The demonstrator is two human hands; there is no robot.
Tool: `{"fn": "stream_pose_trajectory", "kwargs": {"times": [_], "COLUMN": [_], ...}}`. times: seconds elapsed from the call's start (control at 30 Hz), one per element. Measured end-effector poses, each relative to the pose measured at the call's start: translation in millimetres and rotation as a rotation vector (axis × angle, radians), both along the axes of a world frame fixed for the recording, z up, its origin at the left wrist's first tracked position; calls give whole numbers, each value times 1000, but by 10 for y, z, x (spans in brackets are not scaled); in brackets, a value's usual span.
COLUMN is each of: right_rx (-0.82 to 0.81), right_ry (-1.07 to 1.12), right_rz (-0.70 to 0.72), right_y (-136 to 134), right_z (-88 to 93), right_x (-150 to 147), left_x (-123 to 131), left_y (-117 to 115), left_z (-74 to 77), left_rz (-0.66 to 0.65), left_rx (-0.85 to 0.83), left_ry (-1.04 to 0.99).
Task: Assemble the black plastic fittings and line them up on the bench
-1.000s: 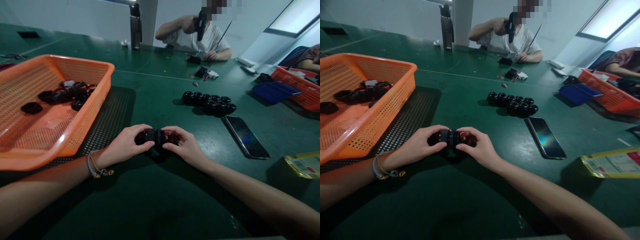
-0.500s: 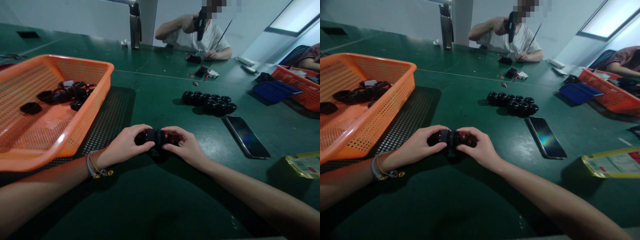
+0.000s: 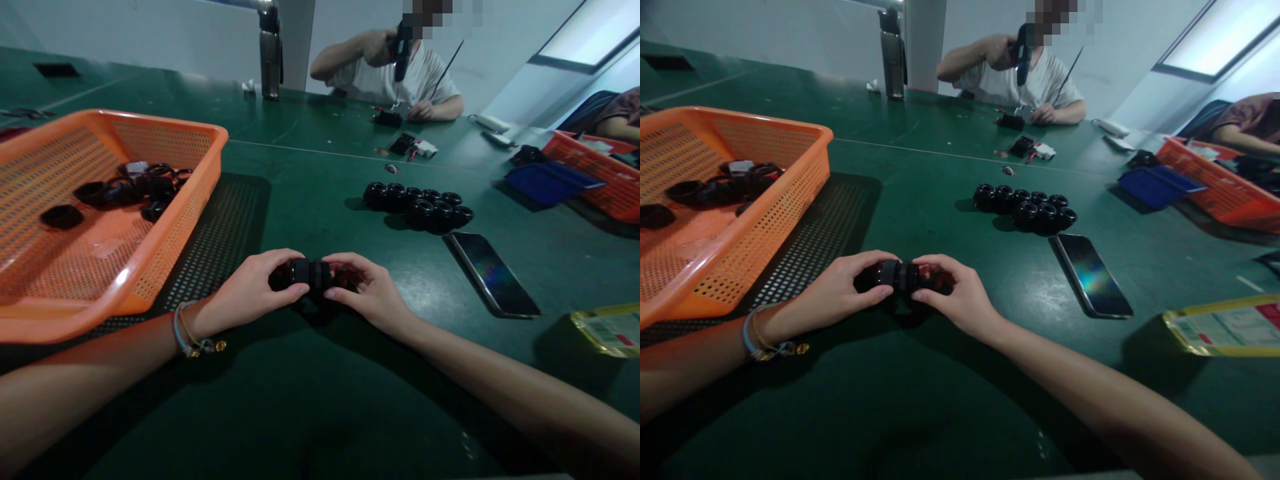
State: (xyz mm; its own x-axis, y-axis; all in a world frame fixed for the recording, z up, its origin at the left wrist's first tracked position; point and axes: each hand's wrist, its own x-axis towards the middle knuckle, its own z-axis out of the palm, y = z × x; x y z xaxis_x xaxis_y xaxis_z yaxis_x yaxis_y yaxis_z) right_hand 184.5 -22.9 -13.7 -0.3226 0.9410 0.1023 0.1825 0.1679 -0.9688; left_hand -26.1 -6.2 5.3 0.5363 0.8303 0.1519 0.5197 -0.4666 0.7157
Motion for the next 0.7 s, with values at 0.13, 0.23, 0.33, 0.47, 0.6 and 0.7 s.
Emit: {"fn": "stream_pose_trajectory", "kwargs": {"times": [0.13, 0.23, 0.33, 0.47, 0.6, 0.7], "right_rx": [-8, -10, -6, -18, -28, -34], "right_ry": [-4, -14, -16, -12, -12, -10], "right_rz": [-8, -6, 6, 6, -4, -10], "right_y": [0, 3, 2, 1, 2, 2], "right_z": [4, 7, 6, 10, 23, 29], "right_x": [-1, 8, 14, 7, -4, -8], "left_x": [3, 10, 15, 12, 9, 15], "left_y": [9, 9, 6, 3, 3, 3], "left_z": [9, 14, 16, 13, 7, 9], "left_rz": [-2, 2, 7, 6, 4, 4], "left_rx": [-1, 2, 3, -3, 4, 3], "left_ry": [-1, -7, -5, 1, -3, -5]}}
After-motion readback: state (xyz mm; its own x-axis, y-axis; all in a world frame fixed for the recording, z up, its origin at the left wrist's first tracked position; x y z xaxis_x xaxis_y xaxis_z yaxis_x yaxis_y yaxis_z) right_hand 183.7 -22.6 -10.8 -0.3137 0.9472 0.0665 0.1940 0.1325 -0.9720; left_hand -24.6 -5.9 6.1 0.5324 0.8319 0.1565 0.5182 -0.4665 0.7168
